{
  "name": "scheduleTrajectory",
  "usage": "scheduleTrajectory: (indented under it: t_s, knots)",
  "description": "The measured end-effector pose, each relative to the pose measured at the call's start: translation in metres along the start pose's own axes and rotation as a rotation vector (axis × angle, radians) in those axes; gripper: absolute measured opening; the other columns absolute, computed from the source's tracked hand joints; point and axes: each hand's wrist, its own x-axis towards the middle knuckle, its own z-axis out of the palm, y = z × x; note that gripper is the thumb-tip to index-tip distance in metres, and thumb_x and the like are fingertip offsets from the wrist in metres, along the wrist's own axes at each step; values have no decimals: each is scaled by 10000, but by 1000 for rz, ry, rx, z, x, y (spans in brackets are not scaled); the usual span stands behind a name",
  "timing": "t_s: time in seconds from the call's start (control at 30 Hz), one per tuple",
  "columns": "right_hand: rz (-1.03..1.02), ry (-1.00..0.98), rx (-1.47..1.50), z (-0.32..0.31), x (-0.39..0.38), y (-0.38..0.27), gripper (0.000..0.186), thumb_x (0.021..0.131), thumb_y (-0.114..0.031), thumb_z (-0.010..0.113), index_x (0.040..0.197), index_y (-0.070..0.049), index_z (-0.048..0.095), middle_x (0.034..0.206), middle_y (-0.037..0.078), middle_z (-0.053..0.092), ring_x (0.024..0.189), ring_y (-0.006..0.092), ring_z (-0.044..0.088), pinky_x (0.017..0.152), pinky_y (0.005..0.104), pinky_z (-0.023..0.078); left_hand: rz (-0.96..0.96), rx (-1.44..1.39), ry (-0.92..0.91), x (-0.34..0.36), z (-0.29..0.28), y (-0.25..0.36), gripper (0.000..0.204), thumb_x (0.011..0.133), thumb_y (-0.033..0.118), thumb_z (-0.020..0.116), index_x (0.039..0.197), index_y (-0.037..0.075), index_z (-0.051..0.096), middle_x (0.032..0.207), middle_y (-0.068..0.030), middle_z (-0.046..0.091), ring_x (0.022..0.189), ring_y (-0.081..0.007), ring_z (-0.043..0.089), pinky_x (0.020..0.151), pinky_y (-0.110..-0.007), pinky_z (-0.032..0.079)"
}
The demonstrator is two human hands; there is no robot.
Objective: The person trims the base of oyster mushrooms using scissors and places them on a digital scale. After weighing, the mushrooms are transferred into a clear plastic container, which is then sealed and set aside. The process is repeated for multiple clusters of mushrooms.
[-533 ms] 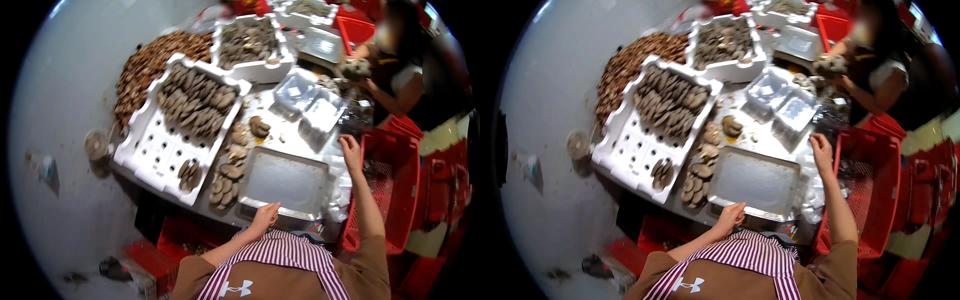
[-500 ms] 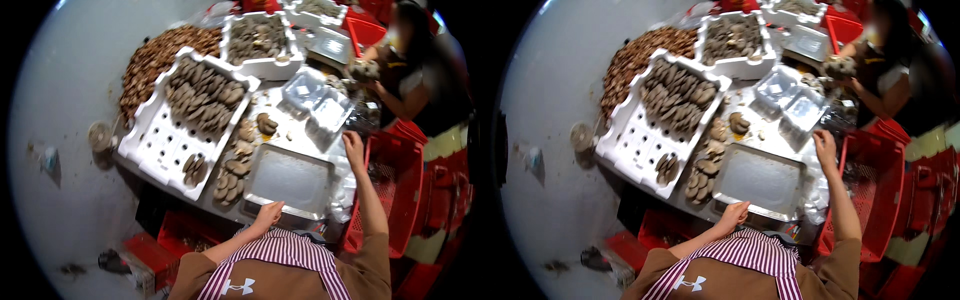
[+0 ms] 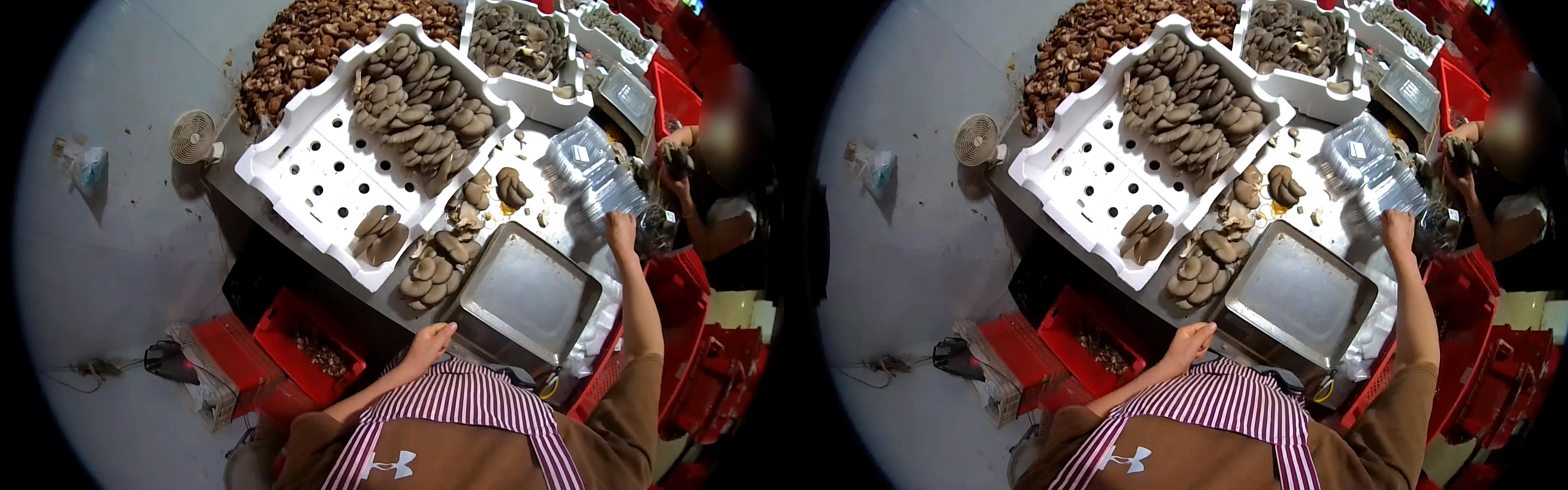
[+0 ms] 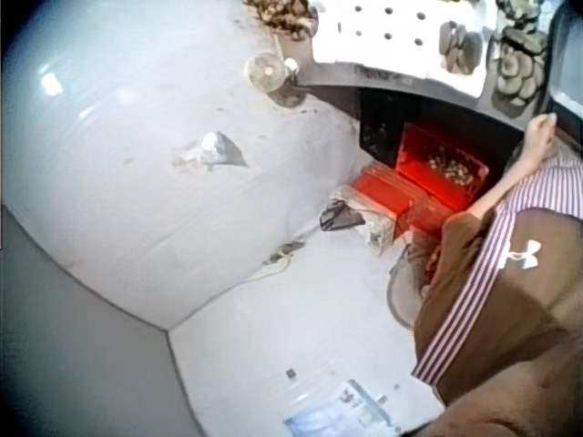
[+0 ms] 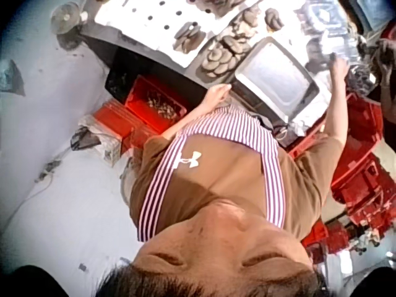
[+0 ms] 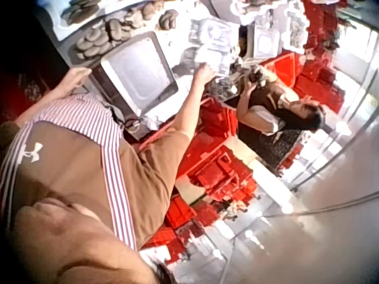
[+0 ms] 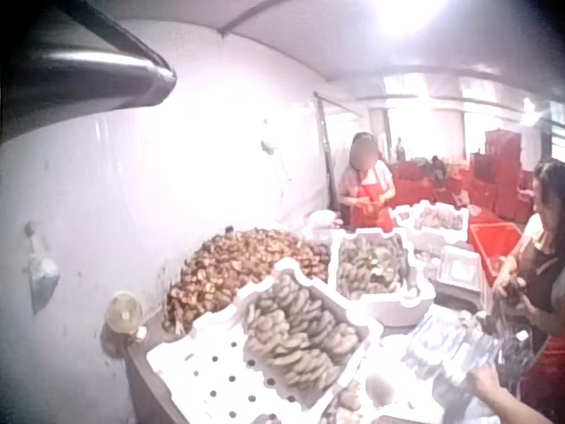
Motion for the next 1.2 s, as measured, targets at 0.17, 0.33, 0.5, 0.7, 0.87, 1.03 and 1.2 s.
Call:
scheduleTrajectory:
  t_s: [0.17,0.33,0.5,0.7,0.87,1.03,1.2]
  knots:
    - [27,60,97,3,5,-3,102,862,-146,618,852,-48,641,837,149,641,852,366,607,792,473,447,-39,27,14,0,-22,9,376,1014,272,552,698,84,471,588,47,397,469,-32,293,431,-223,222]
    - [56,161,174,5,7,-3,86,864,-108,606,841,-25,608,828,168,622,810,383,591,707,474,450,-89,-7,28,-1,-43,13,389,1011,300,553,690,98,463,612,63,398,483,-19,304,428,-214,225]
    - [21,242,69,-6,16,-9,109,896,-118,588,844,-29,553,824,162,592,779,384,577,684,485,433,-80,33,79,0,-55,13,387,1003,296,569,691,83,487,606,58,411,495,-23,330,439,-211,239]
    - [-23,341,-6,-105,25,-65,145,906,-147,608,847,-41,529,820,145,582,743,364,590,654,463,459,33,190,128,12,-55,21,357,993,243,578,699,48,518,594,44,424,535,-42,381,501,-225,314]
    - [42,343,125,-174,-43,-145,143,847,-70,673,829,-37,535,778,130,546,662,338,567,591,429,439,405,648,283,15,-53,39,159,920,146,613,959,-8,602,955,-130,587,822,-231,585,746,-327,476]
    - [176,161,253,-182,-153,-203,108,840,-53,667,870,-41,564,764,120,531,651,305,531,605,417,408,611,886,302,29,-72,28,485,950,201,569,1346,-47,441,1344,-234,464,1262,-397,442,1072,-451,346]
    - [311,-19,399,-172,-222,-249,119,815,-51,686,887,-29,594,797,131,563,691,307,583,616,417,433,587,968,340,74,-94,6,548,974,260,538,1400,-53,395,1410,-255,429,1311,-409,405,1097,-462,323]
